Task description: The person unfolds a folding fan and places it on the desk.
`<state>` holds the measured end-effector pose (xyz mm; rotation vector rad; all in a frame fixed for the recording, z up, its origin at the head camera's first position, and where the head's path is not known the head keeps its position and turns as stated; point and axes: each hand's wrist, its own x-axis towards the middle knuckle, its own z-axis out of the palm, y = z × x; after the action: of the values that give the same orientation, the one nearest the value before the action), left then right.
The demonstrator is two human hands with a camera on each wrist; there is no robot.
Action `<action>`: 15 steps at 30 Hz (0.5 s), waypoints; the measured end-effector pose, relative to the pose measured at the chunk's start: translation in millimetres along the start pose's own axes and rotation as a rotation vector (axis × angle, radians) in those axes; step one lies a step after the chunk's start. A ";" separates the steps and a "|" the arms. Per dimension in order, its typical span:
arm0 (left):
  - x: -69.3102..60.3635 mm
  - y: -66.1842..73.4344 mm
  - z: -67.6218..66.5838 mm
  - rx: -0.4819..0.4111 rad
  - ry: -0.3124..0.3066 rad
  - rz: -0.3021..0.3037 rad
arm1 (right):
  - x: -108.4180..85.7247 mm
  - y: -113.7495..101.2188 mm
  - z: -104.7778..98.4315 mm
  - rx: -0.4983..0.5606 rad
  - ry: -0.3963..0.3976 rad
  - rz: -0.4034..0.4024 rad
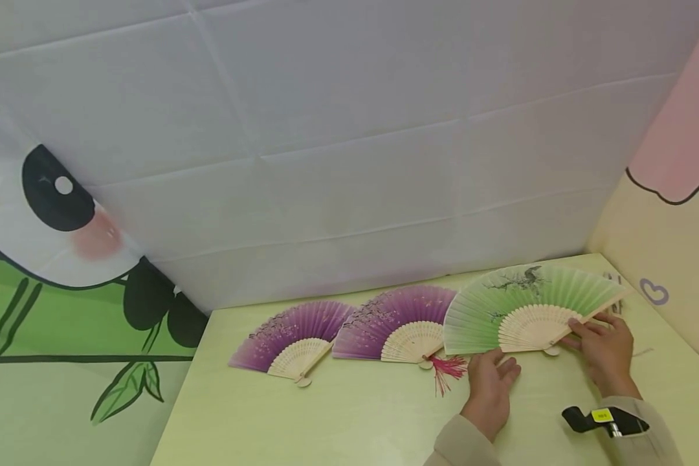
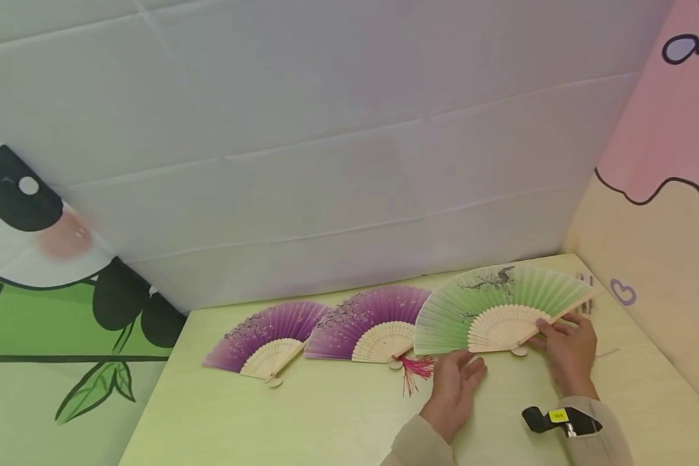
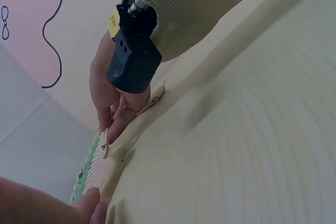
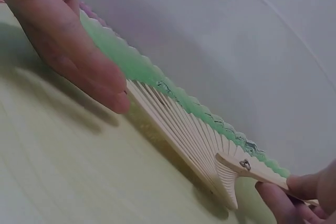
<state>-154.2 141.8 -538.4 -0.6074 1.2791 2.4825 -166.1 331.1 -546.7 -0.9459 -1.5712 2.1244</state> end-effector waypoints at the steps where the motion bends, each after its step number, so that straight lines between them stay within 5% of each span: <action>1: 0.0 0.4 -0.2 0.004 -0.001 -0.004 | 1.1 -0.1 0.4 -0.022 0.000 0.000; 15: -3.5 8.2 -2.8 0.026 -0.052 -0.014 | 10.4 2.2 -0.8 -0.267 -0.067 -0.060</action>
<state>-154.0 134.6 -532.4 -0.5402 1.2810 2.4504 -172.8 337.4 -552.2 -0.9023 -1.9268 1.9571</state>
